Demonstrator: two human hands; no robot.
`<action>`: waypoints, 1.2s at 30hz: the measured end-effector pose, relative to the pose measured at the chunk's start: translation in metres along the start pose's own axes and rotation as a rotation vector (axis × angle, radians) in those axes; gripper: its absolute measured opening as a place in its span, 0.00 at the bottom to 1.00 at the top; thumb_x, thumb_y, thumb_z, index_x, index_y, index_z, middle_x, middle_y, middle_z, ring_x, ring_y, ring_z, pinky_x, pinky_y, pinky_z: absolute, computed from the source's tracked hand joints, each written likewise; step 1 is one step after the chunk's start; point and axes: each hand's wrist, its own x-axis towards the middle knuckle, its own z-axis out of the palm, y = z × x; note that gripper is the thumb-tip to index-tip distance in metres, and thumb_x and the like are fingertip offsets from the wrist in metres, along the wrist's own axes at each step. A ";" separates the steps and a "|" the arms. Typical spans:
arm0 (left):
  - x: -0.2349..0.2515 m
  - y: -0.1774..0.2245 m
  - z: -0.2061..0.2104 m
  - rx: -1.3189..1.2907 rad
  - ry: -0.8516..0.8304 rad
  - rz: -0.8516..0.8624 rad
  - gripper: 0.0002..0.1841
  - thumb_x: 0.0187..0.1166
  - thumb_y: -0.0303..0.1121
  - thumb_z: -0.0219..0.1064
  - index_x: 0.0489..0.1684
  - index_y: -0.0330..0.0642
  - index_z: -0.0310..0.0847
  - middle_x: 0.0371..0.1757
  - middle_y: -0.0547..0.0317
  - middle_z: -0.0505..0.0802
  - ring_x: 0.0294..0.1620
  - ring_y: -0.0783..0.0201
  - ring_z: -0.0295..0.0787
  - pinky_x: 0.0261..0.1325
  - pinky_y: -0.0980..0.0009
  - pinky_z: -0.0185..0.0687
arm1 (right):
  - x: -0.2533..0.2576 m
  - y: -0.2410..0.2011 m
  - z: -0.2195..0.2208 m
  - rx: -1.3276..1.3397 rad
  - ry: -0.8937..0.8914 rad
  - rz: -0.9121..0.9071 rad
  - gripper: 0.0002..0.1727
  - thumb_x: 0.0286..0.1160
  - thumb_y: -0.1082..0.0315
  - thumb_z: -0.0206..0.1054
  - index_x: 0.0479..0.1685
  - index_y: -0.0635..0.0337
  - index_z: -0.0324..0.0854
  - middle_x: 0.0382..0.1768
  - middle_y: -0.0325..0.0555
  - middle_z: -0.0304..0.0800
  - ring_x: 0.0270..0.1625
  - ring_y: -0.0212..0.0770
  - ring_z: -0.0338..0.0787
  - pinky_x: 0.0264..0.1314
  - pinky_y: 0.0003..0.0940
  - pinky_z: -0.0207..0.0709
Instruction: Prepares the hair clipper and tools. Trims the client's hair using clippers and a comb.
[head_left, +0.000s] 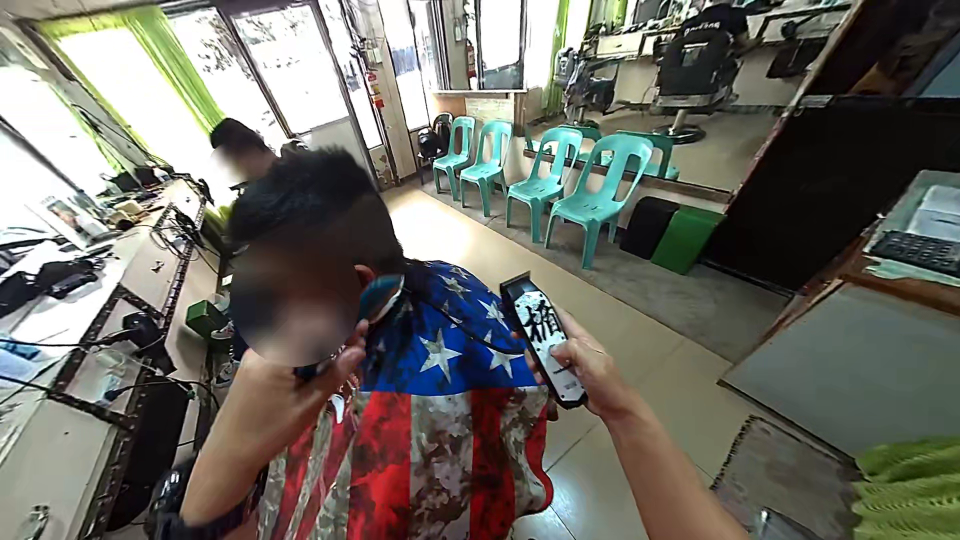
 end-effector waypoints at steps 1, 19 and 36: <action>0.012 -0.006 -0.015 0.071 0.017 0.015 0.15 0.81 0.48 0.67 0.55 0.53 0.89 0.45 0.72 0.94 0.37 0.81 0.87 0.41 0.77 0.86 | -0.002 -0.001 0.006 -0.009 0.011 -0.008 0.41 0.66 0.70 0.52 0.89 0.58 0.51 0.54 0.48 0.90 0.35 0.38 0.92 0.32 0.31 0.88; 0.184 -0.089 -0.091 0.262 -0.225 -0.131 0.25 0.75 0.58 0.74 0.39 0.40 0.90 0.36 0.45 0.92 0.43 0.46 0.90 0.51 0.37 0.79 | 0.039 -0.078 0.145 -0.313 -0.085 0.255 0.20 0.84 0.64 0.49 0.70 0.59 0.71 0.36 0.45 0.91 0.28 0.34 0.91 0.31 0.25 0.87; 0.187 -0.085 -0.085 0.321 -0.215 -0.129 0.25 0.71 0.58 0.77 0.49 0.44 0.90 0.42 0.45 0.94 0.49 0.45 0.90 0.55 0.35 0.79 | 0.110 -0.090 0.164 -0.544 -0.237 0.295 0.17 0.84 0.59 0.54 0.50 0.63 0.83 0.36 0.51 0.93 0.30 0.40 0.92 0.30 0.32 0.86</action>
